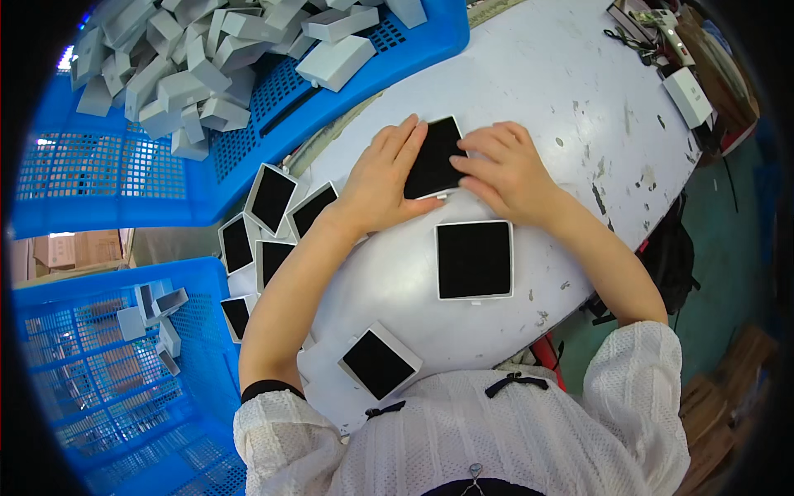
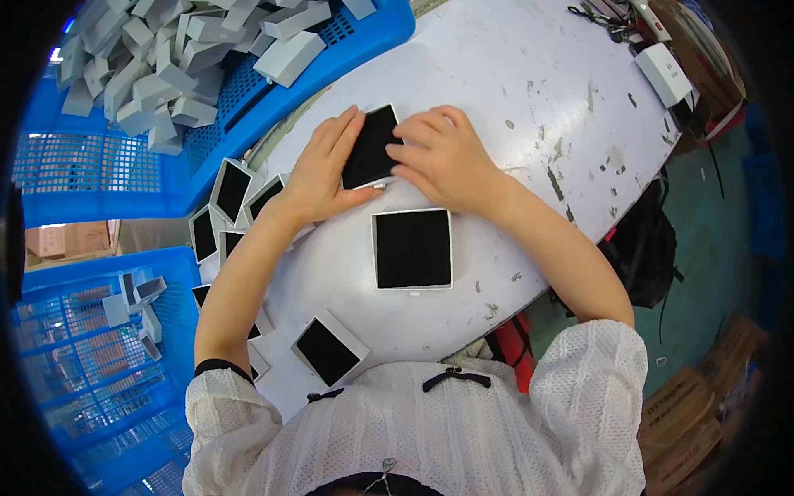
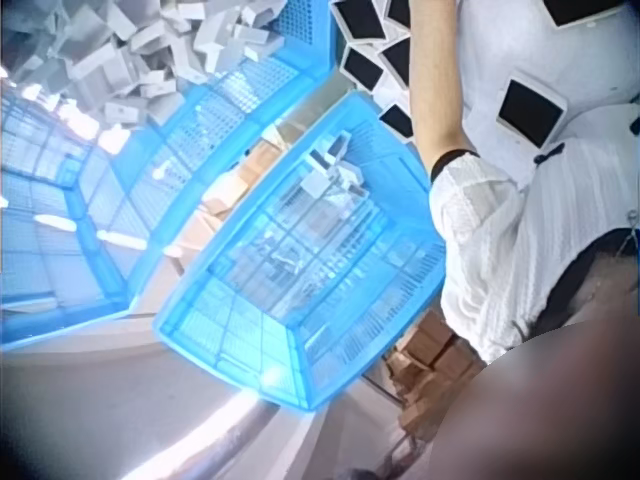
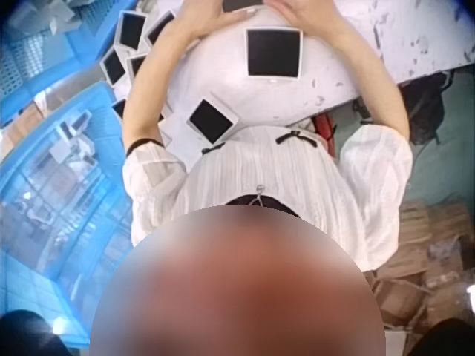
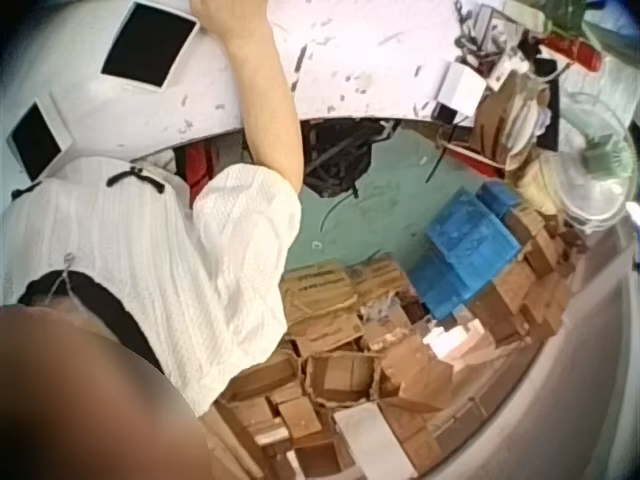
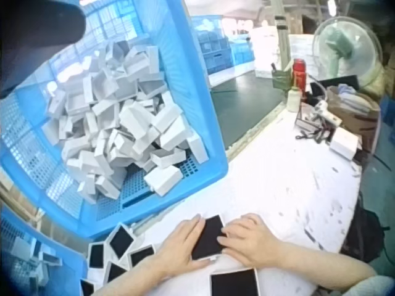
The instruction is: Packaging products into small white boxes with black foam inserts.
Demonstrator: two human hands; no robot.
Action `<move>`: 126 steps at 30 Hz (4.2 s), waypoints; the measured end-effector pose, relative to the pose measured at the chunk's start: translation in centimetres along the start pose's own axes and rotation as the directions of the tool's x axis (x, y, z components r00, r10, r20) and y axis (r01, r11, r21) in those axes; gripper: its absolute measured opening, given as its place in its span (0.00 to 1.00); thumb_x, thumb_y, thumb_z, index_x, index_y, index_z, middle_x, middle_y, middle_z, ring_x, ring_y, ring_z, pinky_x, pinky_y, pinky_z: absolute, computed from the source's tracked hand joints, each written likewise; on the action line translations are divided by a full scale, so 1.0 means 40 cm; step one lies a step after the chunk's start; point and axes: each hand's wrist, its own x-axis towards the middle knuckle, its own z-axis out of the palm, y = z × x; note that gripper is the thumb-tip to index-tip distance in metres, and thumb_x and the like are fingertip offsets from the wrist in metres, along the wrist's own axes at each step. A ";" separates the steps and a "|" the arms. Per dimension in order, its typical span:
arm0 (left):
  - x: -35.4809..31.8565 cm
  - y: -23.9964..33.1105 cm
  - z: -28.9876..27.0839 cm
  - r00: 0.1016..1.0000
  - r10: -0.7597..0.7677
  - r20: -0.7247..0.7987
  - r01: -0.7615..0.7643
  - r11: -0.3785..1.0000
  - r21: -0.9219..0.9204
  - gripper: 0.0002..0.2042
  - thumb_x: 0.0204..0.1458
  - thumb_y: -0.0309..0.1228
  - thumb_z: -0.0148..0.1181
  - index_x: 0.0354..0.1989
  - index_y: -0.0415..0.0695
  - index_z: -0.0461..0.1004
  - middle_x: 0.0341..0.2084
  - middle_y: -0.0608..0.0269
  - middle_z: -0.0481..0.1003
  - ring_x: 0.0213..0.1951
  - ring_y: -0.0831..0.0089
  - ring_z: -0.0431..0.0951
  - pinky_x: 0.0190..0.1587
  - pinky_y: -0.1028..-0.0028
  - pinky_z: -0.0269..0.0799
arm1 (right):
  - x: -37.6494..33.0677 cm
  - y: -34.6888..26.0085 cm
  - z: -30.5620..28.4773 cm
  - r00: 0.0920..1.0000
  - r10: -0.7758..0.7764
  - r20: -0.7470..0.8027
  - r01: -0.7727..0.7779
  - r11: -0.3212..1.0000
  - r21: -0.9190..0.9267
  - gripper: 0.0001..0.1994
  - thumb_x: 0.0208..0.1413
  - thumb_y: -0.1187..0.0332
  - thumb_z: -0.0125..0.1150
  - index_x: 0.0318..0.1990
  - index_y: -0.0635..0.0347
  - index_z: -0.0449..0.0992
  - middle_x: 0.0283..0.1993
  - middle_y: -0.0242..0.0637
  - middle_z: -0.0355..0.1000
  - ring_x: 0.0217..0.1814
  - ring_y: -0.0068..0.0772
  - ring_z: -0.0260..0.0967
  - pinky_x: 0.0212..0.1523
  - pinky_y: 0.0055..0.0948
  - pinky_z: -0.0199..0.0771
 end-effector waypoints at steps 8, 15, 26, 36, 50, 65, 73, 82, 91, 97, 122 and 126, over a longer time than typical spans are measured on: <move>0.009 0.036 0.007 0.999 -0.023 0.040 0.020 0.997 0.079 0.36 0.43 0.49 0.62 0.61 0.47 0.60 0.61 0.47 0.52 0.55 0.41 0.57 0.58 0.53 0.55 | -0.016 -0.012 -0.024 0.989 0.016 0.149 -0.017 1.000 0.004 0.16 0.43 0.64 0.63 0.42 0.57 0.75 0.50 0.36 0.68 0.56 0.42 0.61 0.55 0.45 0.56; -0.005 0.055 0.005 0.968 -0.007 0.250 -0.073 0.949 0.307 0.26 0.51 0.51 0.52 0.61 0.65 0.62 0.66 0.56 0.48 0.61 0.35 0.48 0.57 0.40 0.47 | -0.062 -0.069 -0.071 0.991 0.134 0.009 -0.134 0.982 0.136 0.19 0.47 0.60 0.62 0.46 0.57 0.73 0.54 0.40 0.65 0.57 0.43 0.60 0.54 0.44 0.57; -0.206 0.231 -0.147 0.938 -0.142 0.315 0.091 0.981 0.173 0.36 0.45 0.54 0.58 0.64 0.57 0.57 0.65 0.48 0.48 0.66 0.43 0.43 0.61 0.42 0.33 | -0.168 -0.222 -0.038 0.978 -0.009 0.208 0.033 0.993 -0.114 0.25 0.46 0.53 0.61 0.52 0.52 0.69 0.56 0.39 0.65 0.59 0.41 0.58 0.62 0.48 0.48; -0.641 0.446 -0.006 0.837 -0.497 0.228 0.420 0.851 0.315 0.33 0.43 0.45 0.61 0.61 0.55 0.61 0.65 0.48 0.48 0.64 0.38 0.42 0.58 0.38 0.37 | -0.124 -0.185 -0.004 0.987 -0.001 0.163 0.029 0.986 -0.166 0.22 0.47 0.55 0.59 0.50 0.51 0.71 0.54 0.37 0.66 0.59 0.40 0.58 0.62 0.48 0.48; -0.481 0.351 0.048 0.790 -0.496 -0.360 0.547 0.835 0.050 0.31 0.49 0.44 0.57 0.63 0.53 0.57 0.65 0.54 0.50 0.66 0.48 0.43 0.60 0.43 0.32 | 0.028 -0.260 0.015 0.976 -0.156 0.152 0.177 0.975 -0.138 0.30 0.44 0.61 0.64 0.58 0.53 0.64 0.61 0.45 0.58 0.62 0.42 0.57 0.60 0.48 0.50; -0.839 0.423 0.072 0.228 -0.824 -0.519 0.848 0.430 -0.310 0.36 0.52 0.42 0.54 0.65 0.39 0.47 0.63 0.33 0.45 0.64 0.47 0.50 0.62 0.54 0.41 | 0.047 -0.679 0.284 0.776 -0.529 0.343 0.366 0.821 0.439 0.38 0.39 0.54 0.67 0.60 0.54 0.62 0.65 0.53 0.51 0.66 0.53 0.48 0.61 0.53 0.46; -1.075 0.193 -0.119 0.142 -0.656 -0.741 0.792 0.525 -0.313 0.21 0.47 0.29 0.60 0.50 0.37 0.66 0.47 0.47 0.69 0.50 0.54 0.69 0.54 0.64 0.62 | 0.076 -0.569 0.283 0.859 -0.434 0.272 0.368 0.892 0.261 0.17 0.41 0.66 0.65 0.42 0.53 0.75 0.56 0.45 0.64 0.58 0.45 0.60 0.59 0.50 0.50; -1.454 -0.189 -0.335 -0.077 -0.722 -0.688 0.992 0.010 -0.122 0.32 0.42 0.40 0.66 0.55 0.42 0.62 0.55 0.47 0.61 0.58 0.53 0.61 0.56 0.58 0.60 | 0.042 -0.571 0.287 0.826 -0.371 0.425 0.285 0.924 0.254 0.22 0.42 0.66 0.64 0.46 0.60 0.69 0.60 0.53 0.59 0.62 0.50 0.57 0.61 0.54 0.38; -1.912 -0.374 -0.539 -0.180 -0.578 -0.796 0.960 -0.280 -0.013 0.38 0.40 0.43 0.67 0.60 0.45 0.58 0.58 0.43 0.59 0.59 0.48 0.60 0.58 0.57 0.60 | 0.051 -0.576 0.279 0.726 -0.390 0.566 0.365 0.916 0.163 0.20 0.43 0.61 0.60 0.45 0.58 0.70 0.61 0.56 0.55 0.65 0.53 0.49 0.62 0.56 0.32; -1.747 -0.408 -0.438 -0.230 -0.454 -0.861 0.963 -0.233 -0.134 0.10 0.53 0.33 0.48 0.40 0.41 0.68 0.29 0.45 0.75 0.33 0.48 0.76 0.34 0.55 0.71 | 0.044 -0.552 0.270 0.670 -0.384 0.635 0.426 0.900 0.096 0.21 0.43 0.61 0.59 0.46 0.58 0.69 0.61 0.59 0.54 0.65 0.55 0.49 0.62 0.58 0.29; -1.591 -0.710 -0.629 0.069 -0.643 -0.763 0.997 0.011 0.082 0.43 0.34 0.52 0.69 0.57 0.40 0.61 0.51 0.42 0.64 0.54 0.48 0.65 0.56 0.62 0.62 | 0.020 -0.529 0.262 0.641 -0.424 0.640 0.484 0.870 0.092 0.22 0.40 0.63 0.54 0.46 0.57 0.64 0.54 0.63 0.58 0.59 0.59 0.53 0.60 0.64 0.32; -1.568 -0.713 -0.682 -0.030 -0.777 -0.629 0.981 -0.144 0.130 0.37 0.33 0.49 0.70 0.52 0.41 0.68 0.50 0.43 0.64 0.51 0.48 0.68 0.53 0.62 0.66 | 0.015 -0.531 0.258 0.637 -0.428 0.641 0.480 0.871 0.106 0.21 0.39 0.63 0.55 0.45 0.55 0.64 0.53 0.62 0.59 0.58 0.59 0.55 0.60 0.65 0.32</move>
